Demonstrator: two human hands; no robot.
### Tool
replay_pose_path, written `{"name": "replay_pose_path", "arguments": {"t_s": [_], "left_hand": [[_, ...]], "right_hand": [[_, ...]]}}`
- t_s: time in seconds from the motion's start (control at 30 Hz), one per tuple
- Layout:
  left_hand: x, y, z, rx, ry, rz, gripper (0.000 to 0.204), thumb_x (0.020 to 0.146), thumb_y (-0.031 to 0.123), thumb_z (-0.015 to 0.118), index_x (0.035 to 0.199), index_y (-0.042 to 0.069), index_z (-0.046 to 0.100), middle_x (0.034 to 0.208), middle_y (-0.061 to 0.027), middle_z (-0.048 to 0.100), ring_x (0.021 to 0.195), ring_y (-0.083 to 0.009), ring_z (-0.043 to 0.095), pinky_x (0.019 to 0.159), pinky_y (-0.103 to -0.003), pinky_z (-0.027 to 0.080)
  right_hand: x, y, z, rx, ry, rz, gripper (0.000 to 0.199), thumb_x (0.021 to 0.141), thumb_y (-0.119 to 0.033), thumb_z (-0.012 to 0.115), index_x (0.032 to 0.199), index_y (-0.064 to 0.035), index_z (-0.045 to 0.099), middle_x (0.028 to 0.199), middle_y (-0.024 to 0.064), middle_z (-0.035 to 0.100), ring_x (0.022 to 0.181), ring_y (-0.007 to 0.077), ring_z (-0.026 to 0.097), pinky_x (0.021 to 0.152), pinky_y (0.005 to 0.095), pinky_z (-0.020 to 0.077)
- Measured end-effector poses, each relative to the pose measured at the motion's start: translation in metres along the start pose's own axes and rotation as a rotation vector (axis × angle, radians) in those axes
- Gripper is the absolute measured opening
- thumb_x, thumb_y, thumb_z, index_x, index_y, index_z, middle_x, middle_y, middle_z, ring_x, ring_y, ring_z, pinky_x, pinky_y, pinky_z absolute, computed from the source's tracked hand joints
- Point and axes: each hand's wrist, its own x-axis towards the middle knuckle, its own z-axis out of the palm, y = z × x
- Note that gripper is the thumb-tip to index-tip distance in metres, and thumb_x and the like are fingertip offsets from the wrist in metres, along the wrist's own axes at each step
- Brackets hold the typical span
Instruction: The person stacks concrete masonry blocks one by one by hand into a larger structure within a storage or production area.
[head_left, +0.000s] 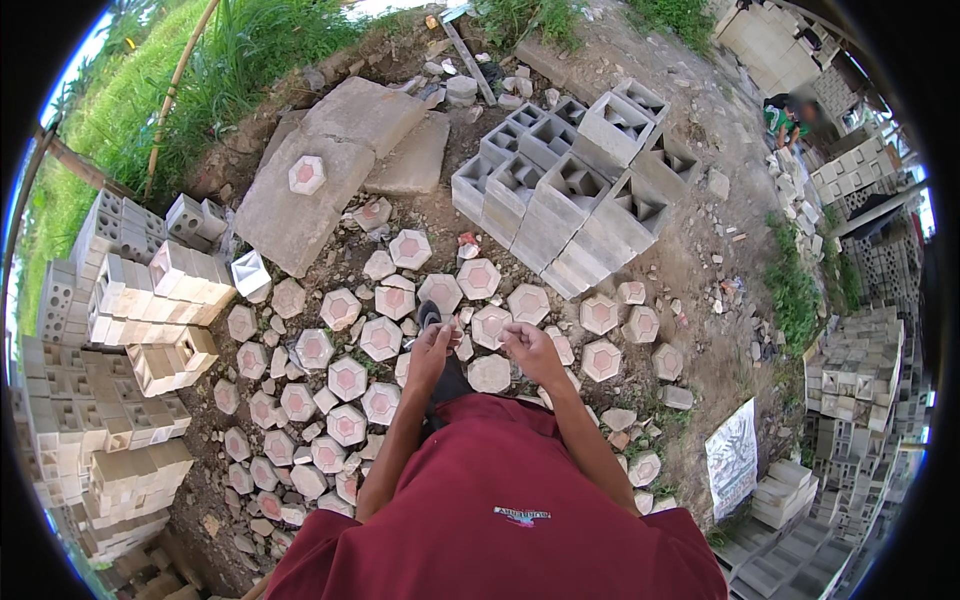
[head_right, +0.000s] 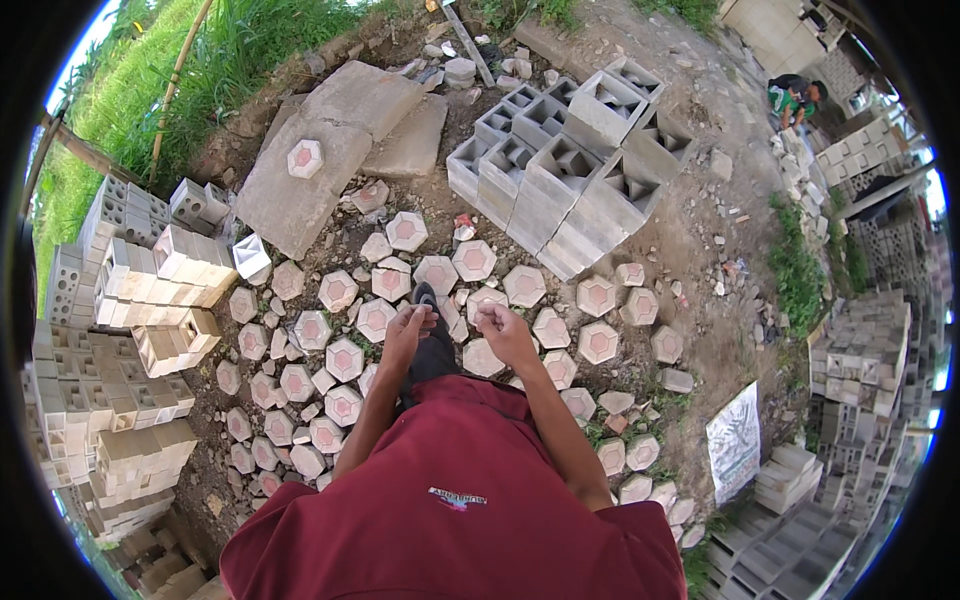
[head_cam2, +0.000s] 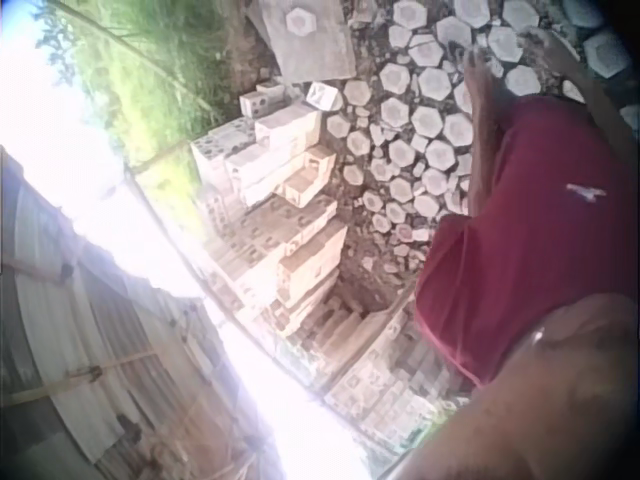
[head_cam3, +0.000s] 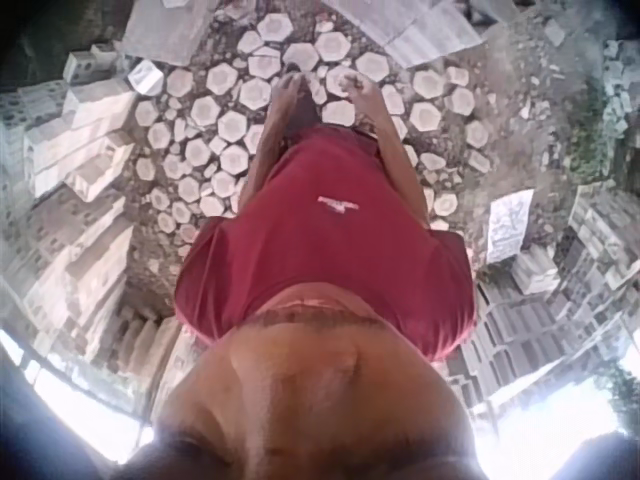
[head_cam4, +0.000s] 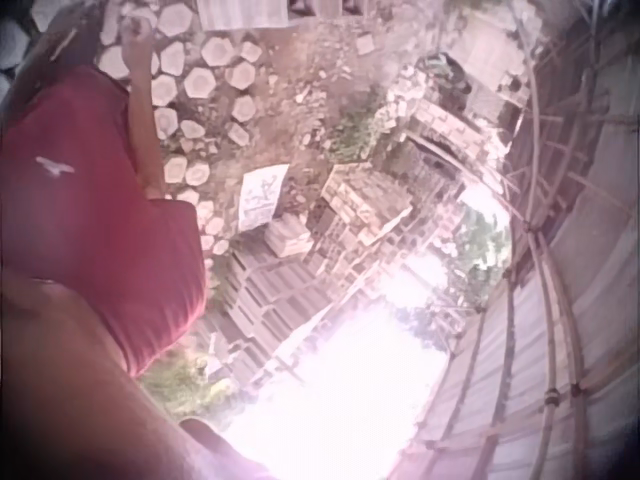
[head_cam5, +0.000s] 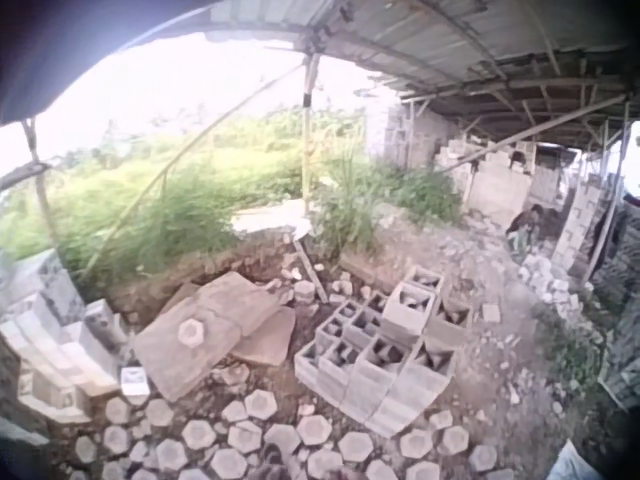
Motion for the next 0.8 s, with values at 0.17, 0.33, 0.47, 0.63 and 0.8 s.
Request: {"name": "replay_pose_path", "arguments": {"t_s": [0.17,0.33,0.47,0.63,0.8], "left_hand": [[0.139,0.063,-0.033,0.043,-0.038,0.085,0.033,0.097,0.030,0.047,0.108,0.003,0.060,0.100,-0.0072,0.067,0.089,-0.0145,0.061,0.077,-0.029,0.045],[0.238,0.134,-0.089,0.078,-0.082,0.228,0.030,0.098,0.028,0.047,0.109,0.002,0.059,0.097,-0.0046,0.066,0.087,-0.0122,0.060,0.076,-0.026,0.044],[0.306,0.177,-0.123,0.152,-0.019,0.240,0.034,0.097,0.031,0.046,0.111,0.002,0.059,0.098,-0.0067,0.066,0.088,-0.0139,0.061,0.078,-0.029,0.046],[0.354,0.190,-0.154,0.033,0.079,0.095,0.035,0.098,0.032,0.046,0.112,0.003,0.059,0.098,-0.0068,0.067,0.093,-0.0142,0.062,0.078,-0.029,0.047],[0.425,0.191,-0.155,-0.061,0.133,0.009,0.033,0.098,0.030,0.046,0.112,0.003,0.060,0.099,-0.0074,0.067,0.091,-0.0148,0.063,0.077,-0.029,0.048]], "right_hand": [[0.135,-0.022,0.012,-0.033,0.051,-0.060,0.031,0.088,-0.021,0.062,0.104,0.0047,0.061,0.088,0.0085,0.067,0.078,0.0129,0.062,0.072,0.0265,0.0493],[0.245,-0.085,0.054,0.027,0.058,-0.065,0.033,0.088,-0.022,0.063,0.108,0.0042,0.060,0.087,0.0087,0.066,0.079,0.0134,0.063,0.075,0.0271,0.0500],[0.317,-0.126,0.067,-0.103,0.060,-0.128,0.033,0.088,-0.023,0.062,0.108,0.0038,0.060,0.089,0.0094,0.067,0.079,0.0136,0.063,0.075,0.0268,0.0500],[0.394,-0.116,0.076,-0.143,0.054,-0.098,0.030,0.088,-0.025,0.062,0.104,-0.0006,0.063,0.087,0.0092,0.068,0.079,0.0158,0.064,0.073,0.0282,0.0502],[0.484,-0.124,0.076,-0.119,0.021,-0.049,0.028,0.087,-0.026,0.063,0.101,-0.0009,0.064,0.088,0.0094,0.068,0.079,0.0168,0.064,0.073,0.0288,0.0504]]}}
